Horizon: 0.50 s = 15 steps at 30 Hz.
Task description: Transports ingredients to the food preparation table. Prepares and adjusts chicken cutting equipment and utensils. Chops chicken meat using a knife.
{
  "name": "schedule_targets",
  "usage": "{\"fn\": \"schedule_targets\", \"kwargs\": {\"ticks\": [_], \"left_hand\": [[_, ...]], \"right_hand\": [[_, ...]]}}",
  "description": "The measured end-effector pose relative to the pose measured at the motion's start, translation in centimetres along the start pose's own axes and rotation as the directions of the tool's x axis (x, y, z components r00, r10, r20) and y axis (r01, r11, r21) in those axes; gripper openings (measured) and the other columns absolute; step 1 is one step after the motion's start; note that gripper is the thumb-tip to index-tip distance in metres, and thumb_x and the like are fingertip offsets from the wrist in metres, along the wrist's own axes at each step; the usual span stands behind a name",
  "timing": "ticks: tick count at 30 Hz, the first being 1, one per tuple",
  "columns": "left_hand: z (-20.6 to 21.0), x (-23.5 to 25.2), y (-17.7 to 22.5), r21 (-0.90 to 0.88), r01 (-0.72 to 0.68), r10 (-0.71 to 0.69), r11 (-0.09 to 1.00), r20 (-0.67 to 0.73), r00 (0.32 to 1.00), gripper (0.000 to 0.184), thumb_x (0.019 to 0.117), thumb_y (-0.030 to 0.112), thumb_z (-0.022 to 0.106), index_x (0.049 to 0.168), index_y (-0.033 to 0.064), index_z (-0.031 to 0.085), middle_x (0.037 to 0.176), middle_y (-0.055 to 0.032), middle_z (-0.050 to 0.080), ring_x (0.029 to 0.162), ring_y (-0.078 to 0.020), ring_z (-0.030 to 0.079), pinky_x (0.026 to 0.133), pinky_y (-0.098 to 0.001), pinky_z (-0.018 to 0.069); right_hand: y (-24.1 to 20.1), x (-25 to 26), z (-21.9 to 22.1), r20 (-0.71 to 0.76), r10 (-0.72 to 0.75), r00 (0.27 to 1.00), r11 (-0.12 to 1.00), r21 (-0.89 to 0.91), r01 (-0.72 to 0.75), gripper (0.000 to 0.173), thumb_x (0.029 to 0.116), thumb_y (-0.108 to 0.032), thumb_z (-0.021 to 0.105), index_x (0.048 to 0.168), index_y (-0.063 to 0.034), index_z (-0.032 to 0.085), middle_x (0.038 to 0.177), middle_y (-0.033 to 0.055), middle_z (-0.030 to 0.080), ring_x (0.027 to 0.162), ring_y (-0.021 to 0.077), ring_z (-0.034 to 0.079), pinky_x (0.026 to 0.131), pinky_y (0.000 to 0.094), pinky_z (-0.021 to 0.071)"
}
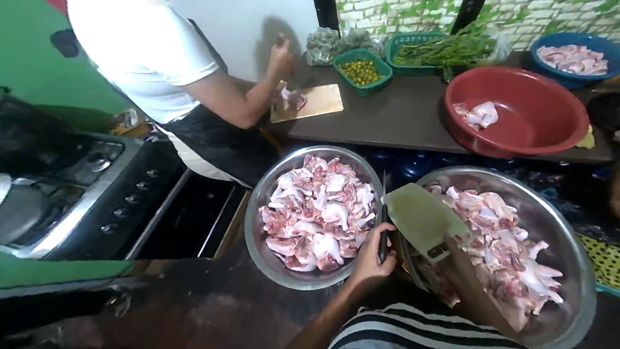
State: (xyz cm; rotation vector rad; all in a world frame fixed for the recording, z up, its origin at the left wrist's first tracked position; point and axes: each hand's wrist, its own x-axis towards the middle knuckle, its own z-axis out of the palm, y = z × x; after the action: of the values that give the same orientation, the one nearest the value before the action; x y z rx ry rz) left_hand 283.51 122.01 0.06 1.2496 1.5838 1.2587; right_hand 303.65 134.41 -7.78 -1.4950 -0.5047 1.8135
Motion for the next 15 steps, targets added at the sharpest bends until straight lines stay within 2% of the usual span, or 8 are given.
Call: {"fn": "schedule_targets", "kwargs": {"ticks": [2,5,6,8,10,12,15], "left_hand": [[-1.2,0.7,-0.6,-0.022,-0.044,0.044,0.999,0.000,0.999,0.052,0.0875,0.005,0.063,0.138,-0.0017,0.052,0.103,-0.0105,0.062,0.087,-0.0129,0.061,0.078,-0.0284,0.0541],[-3.4,0.9,-1.5,-0.053,-0.051,0.052,0.997,0.006,0.999,0.052,0.0910,0.010,0.064,0.140,-0.0031,0.051,0.121,-0.0153,0.064,0.098,-0.0147,0.065,0.087,-0.0312,0.0562],[-4.0,0.9,-1.9,-0.055,-0.052,0.051,0.997,-0.006,0.999,0.052,0.0913,0.011,0.065,0.140,-0.0038,0.052,0.122,-0.0166,0.065,0.098,-0.0163,0.066,0.088,-0.0331,0.0573],[-5.4,1.1,-2.7,-0.071,-0.082,0.080,0.994,-0.019,0.997,0.053,0.0919,0.011,0.064,0.140,-0.0059,0.050,0.120,-0.0162,0.065,0.098,-0.0157,0.066,0.087,-0.0319,0.0578],[-6.4,1.2,-3.4,-0.076,-0.110,0.107,0.991,-0.040,0.993,0.052,0.0918,0.012,0.064,0.139,-0.0073,0.051,0.111,-0.0121,0.066,0.096,-0.0116,0.065,0.086,-0.0279,0.0569],[-7.4,1.0,-3.8,-0.070,-0.094,0.091,0.993,-0.047,0.995,0.053,0.0909,0.012,0.063,0.139,-0.0072,0.051,0.113,-0.0108,0.066,0.099,-0.0087,0.064,0.090,-0.0253,0.0549],[-8.8,0.5,-4.0,-0.039,-0.043,0.039,0.998,-0.079,0.996,0.052,0.0899,0.010,0.062,0.138,-0.0063,0.052,0.111,-0.0100,0.068,0.096,-0.0085,0.066,0.087,-0.0256,0.0567]], "right_hand": [[-0.5,0.3,2.1,0.002,-0.007,1.000,0.999,0.039,0.007,0.026,0.1107,-0.026,0.045,0.125,-0.0046,0.050,0.081,0.0044,0.066,0.063,0.0130,0.067,0.059,0.0317,0.0604],[-1.3,1.7,5.4,0.025,0.008,1.000,0.994,0.112,-0.011,0.023,0.1106,-0.026,0.045,0.121,-0.0063,0.051,0.080,0.0039,0.066,0.066,0.0139,0.067,0.062,0.0331,0.0611],[-1.8,2.6,6.7,0.035,0.003,0.999,0.991,0.132,-0.008,0.023,0.1106,-0.026,0.045,0.121,-0.0063,0.050,0.082,0.0038,0.065,0.067,0.0135,0.067,0.063,0.0323,0.0607],[-3.1,4.4,9.4,0.065,-0.011,0.998,0.987,0.158,0.001,0.022,0.1110,-0.024,0.043,0.121,-0.0059,0.049,0.083,0.0036,0.065,0.070,0.0125,0.067,0.067,0.0305,0.0610],[-4.3,6.2,12.0,0.064,-0.008,0.998,0.981,0.192,-0.005,0.021,0.1108,-0.023,0.044,0.118,-0.0047,0.051,0.081,0.0041,0.065,0.069,0.0124,0.067,0.067,0.0290,0.0610],[-5.4,8.1,14.0,0.054,0.015,0.998,0.977,0.210,-0.026,0.019,0.1104,-0.023,0.045,0.117,-0.0061,0.050,0.079,0.0039,0.063,0.067,0.0131,0.066,0.066,0.0292,0.0605],[-6.7,10.9,16.8,0.018,0.047,0.999,0.987,0.153,-0.049,0.024,0.1094,-0.026,0.049,0.126,-0.0091,0.048,0.085,0.0042,0.060,0.070,0.0127,0.063,0.066,0.0290,0.0582]]}}
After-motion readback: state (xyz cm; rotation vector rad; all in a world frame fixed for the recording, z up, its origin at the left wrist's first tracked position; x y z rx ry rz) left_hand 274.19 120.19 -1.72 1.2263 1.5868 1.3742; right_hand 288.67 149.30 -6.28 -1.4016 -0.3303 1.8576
